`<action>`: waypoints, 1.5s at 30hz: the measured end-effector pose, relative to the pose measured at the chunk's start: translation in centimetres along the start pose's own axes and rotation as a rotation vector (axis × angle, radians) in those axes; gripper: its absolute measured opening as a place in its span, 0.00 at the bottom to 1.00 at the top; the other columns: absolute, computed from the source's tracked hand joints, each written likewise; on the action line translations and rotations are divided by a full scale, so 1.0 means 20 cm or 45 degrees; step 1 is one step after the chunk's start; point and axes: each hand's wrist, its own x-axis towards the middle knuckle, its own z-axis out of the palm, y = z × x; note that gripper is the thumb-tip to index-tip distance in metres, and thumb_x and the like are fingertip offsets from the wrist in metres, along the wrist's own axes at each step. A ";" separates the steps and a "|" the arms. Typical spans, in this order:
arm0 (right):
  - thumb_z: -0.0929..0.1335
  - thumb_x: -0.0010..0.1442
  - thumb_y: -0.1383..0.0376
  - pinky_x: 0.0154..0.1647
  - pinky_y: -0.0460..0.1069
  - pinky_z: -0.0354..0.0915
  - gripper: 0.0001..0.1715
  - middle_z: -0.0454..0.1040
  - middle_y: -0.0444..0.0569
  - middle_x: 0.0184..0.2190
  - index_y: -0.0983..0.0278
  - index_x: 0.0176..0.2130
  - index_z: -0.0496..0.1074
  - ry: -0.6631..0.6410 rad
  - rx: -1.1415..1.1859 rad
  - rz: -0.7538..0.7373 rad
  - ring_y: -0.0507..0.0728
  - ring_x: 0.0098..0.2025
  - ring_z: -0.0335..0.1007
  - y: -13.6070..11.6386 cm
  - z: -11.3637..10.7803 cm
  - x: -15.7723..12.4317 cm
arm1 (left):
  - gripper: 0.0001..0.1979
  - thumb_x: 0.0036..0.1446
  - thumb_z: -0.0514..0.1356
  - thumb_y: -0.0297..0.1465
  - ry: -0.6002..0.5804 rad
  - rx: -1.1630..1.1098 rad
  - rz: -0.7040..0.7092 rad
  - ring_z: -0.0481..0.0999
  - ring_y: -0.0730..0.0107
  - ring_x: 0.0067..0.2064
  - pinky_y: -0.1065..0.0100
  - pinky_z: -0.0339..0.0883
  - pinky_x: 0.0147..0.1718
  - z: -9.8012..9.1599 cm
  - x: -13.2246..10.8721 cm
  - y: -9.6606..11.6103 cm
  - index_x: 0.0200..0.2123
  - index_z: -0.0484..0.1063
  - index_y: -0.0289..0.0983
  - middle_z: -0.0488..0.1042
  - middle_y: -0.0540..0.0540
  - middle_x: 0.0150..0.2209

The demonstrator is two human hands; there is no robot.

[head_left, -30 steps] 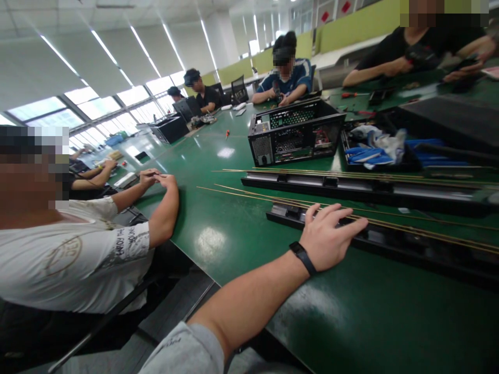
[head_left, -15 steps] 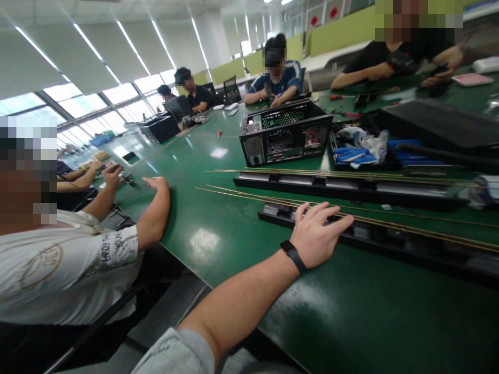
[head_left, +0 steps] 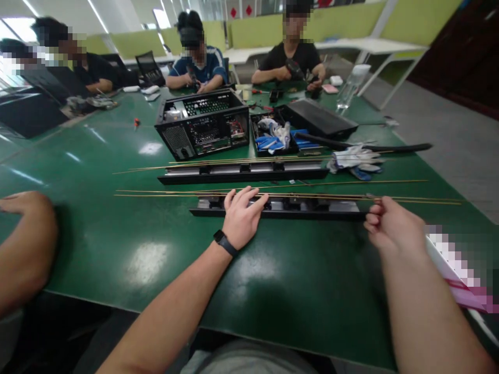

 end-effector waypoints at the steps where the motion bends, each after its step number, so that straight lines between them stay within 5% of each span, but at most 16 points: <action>1: 0.70 0.88 0.73 0.15 0.42 0.47 0.21 0.70 0.37 0.25 0.60 0.39 0.73 0.023 -0.017 0.020 0.45 0.16 0.56 0.00 0.01 -0.02 | 0.23 0.86 0.67 0.27 0.009 0.002 0.003 0.86 0.44 0.81 0.34 0.65 0.87 0.00 0.00 0.00 0.72 0.93 0.55 0.91 0.39 0.75; 6: 0.78 0.84 0.64 0.15 0.39 0.48 0.16 0.73 0.38 0.27 0.60 0.41 0.76 -0.222 -0.129 0.028 0.45 0.17 0.58 0.06 0.03 -0.07 | 0.23 0.86 0.67 0.27 0.009 -0.008 0.006 0.86 0.42 0.80 0.33 0.64 0.87 0.00 0.00 -0.01 0.72 0.92 0.56 0.91 0.39 0.74; 13: 0.78 0.84 0.63 0.15 0.40 0.48 0.21 0.71 0.38 0.28 0.56 0.38 0.72 -0.042 -0.075 -0.080 0.46 0.18 0.58 0.05 -0.04 0.08 | 0.22 0.86 0.66 0.28 0.052 -0.009 0.022 0.87 0.43 0.80 0.34 0.64 0.87 0.00 -0.01 0.00 0.72 0.92 0.55 0.91 0.40 0.74; 20: 0.80 0.82 0.63 0.13 0.39 0.47 0.19 0.74 0.38 0.27 0.58 0.39 0.75 -0.228 -0.151 -0.012 0.46 0.17 0.59 0.08 0.02 -0.04 | 0.23 0.86 0.66 0.28 0.050 -0.002 0.017 0.87 0.44 0.80 0.34 0.65 0.87 -0.01 0.00 0.00 0.72 0.92 0.55 0.91 0.40 0.74; 26: 0.79 0.84 0.61 0.14 0.40 0.50 0.19 0.73 0.37 0.25 0.57 0.40 0.73 0.007 -0.067 -0.010 0.46 0.16 0.58 0.02 -0.01 0.02 | 0.22 0.86 0.67 0.29 0.028 -0.022 -0.016 0.86 0.43 0.80 0.33 0.64 0.88 -0.01 0.00 0.01 0.71 0.93 0.55 0.91 0.40 0.73; 33: 0.83 0.81 0.60 0.12 0.39 0.47 0.19 0.75 0.38 0.26 0.59 0.42 0.75 -0.255 -0.133 0.033 0.47 0.15 0.61 0.07 0.03 -0.07 | 0.22 0.86 0.66 0.29 0.011 -0.036 -0.036 0.86 0.42 0.80 0.32 0.63 0.88 -0.02 0.00 0.01 0.71 0.93 0.55 0.91 0.39 0.74; 40: 0.81 0.84 0.60 0.11 0.39 0.47 0.20 0.73 0.36 0.25 0.58 0.41 0.74 -0.082 -0.061 0.011 0.46 0.15 0.58 0.04 0.01 -0.02 | 0.22 0.86 0.66 0.29 0.051 -0.035 -0.004 0.87 0.43 0.79 0.33 0.64 0.87 -0.01 0.00 0.01 0.71 0.93 0.54 0.92 0.39 0.73; 45: 0.81 0.83 0.62 0.11 0.39 0.48 0.16 0.74 0.37 0.26 0.60 0.42 0.77 -0.238 -0.108 0.055 0.46 0.15 0.61 0.06 0.03 -0.07 | 0.22 0.86 0.66 0.29 0.032 -0.034 -0.023 0.87 0.42 0.80 0.32 0.64 0.87 -0.01 0.00 0.01 0.71 0.93 0.55 0.91 0.39 0.73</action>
